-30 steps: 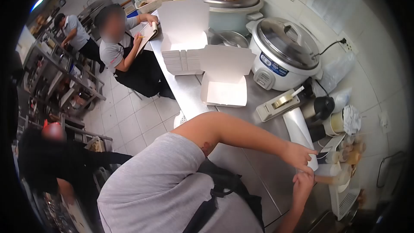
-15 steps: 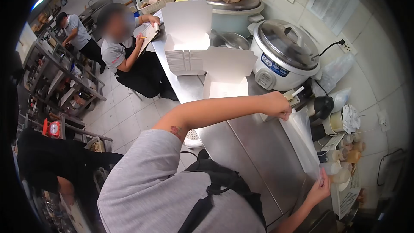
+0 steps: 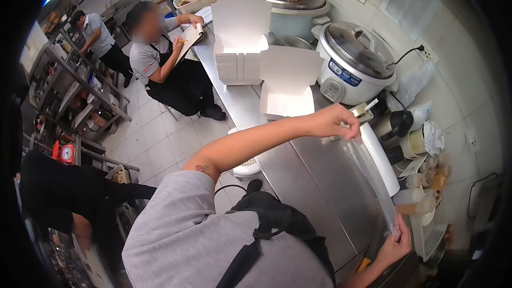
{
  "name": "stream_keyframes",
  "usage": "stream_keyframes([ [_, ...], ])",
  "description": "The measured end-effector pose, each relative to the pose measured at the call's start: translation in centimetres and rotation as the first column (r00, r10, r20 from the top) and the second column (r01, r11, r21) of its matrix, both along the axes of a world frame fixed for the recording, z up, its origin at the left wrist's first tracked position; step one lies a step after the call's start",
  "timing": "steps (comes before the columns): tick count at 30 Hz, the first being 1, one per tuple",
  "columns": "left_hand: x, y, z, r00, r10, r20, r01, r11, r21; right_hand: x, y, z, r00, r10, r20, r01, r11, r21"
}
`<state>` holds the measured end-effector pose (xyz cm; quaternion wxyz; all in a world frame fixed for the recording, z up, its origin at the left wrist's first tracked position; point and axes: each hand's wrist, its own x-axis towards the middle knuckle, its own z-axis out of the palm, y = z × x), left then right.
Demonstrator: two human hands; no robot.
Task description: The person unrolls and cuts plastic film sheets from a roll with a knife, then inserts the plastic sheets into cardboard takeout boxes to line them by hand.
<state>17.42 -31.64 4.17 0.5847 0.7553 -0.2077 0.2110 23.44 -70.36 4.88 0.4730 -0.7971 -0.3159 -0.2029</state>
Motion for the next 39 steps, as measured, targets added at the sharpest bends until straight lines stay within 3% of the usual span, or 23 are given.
stream_keyframes([
  [3,-3.7,-0.8,1.1,0.998,0.056,0.010,-0.056,0.998,0.004,-3.0,-0.3,2.2,0.996,-0.041,0.082,0.053,0.987,-0.152],
  [5,-6.4,-1.2,1.3,0.996,0.081,0.037,-0.081,0.997,0.008,-4.8,-0.4,2.6,0.998,0.058,0.037,-0.054,0.993,-0.108],
  [7,-8.7,-2.3,-0.2,1.000,0.003,-0.014,-0.007,0.947,-0.321,-6.1,-1.4,2.4,0.993,0.101,0.058,-0.093,0.989,-0.116],
  [8,-10.1,-2.2,-1.1,0.993,0.064,-0.103,-0.094,0.943,-0.318,-7.3,-1.5,2.4,0.993,0.121,-0.007,-0.122,0.989,-0.082],
  [9,-10.8,-2.8,-2.0,0.992,0.025,-0.126,-0.083,0.875,-0.478,-8.2,-1.6,2.0,0.988,0.127,-0.091,-0.131,0.990,-0.046],
  [11,-12.1,-3.9,-3.6,0.907,0.189,-0.377,-0.361,0.808,-0.466,-9.4,-1.3,0.4,0.978,0.190,-0.085,-0.193,0.981,-0.023],
  [15,-14.7,-6.6,-7.5,0.906,0.014,-0.422,-0.367,0.522,-0.770,-12.6,-1.8,-2.5,0.910,0.268,-0.318,-0.308,0.948,-0.083],
  [17,-16.2,-8.2,-8.6,0.936,-0.053,-0.348,-0.298,0.404,-0.865,-14.1,-2.0,-3.2,0.863,0.285,-0.417,-0.346,0.935,-0.076],
  [19,-18.1,-9.6,-9.6,0.941,-0.102,-0.323,-0.276,0.320,-0.906,-15.4,-2.4,-4.2,0.879,0.258,-0.400,-0.326,0.938,-0.112],
  [22,-20.4,-10.7,-12.4,0.955,-0.110,-0.275,-0.225,0.336,-0.914,-17.3,-2.7,-6.2,0.894,0.191,-0.406,-0.266,0.954,-0.136],
  [25,-22.5,-11.3,-15.4,0.931,-0.024,-0.365,-0.323,0.413,-0.852,-19.2,-3.3,-9.5,0.938,0.114,-0.326,-0.184,0.964,-0.191],
  [29,-24.0,-11.8,-14.1,0.923,-0.052,-0.381,-0.329,0.407,-0.852,-20.3,-3.4,-10.0,0.958,0.025,-0.287,-0.069,0.987,-0.142],
  [33,-24.0,-11.2,-11.3,0.895,-0.091,-0.437,-0.322,0.545,-0.774,-19.7,-3.5,-8.4,0.975,-0.086,-0.207,0.048,0.982,-0.182],
  [37,-24.3,-10.7,-11.6,0.920,-0.117,-0.373,-0.222,0.629,-0.745,-22.0,-4.1,-9.4,0.977,-0.023,-0.212,-0.004,0.992,-0.128],
  [39,-25.5,-10.8,-12.7,0.919,-0.109,-0.379,-0.251,0.579,-0.775,-24.3,-4.0,-11.6,0.984,0.000,-0.177,-0.021,0.993,-0.116],
])
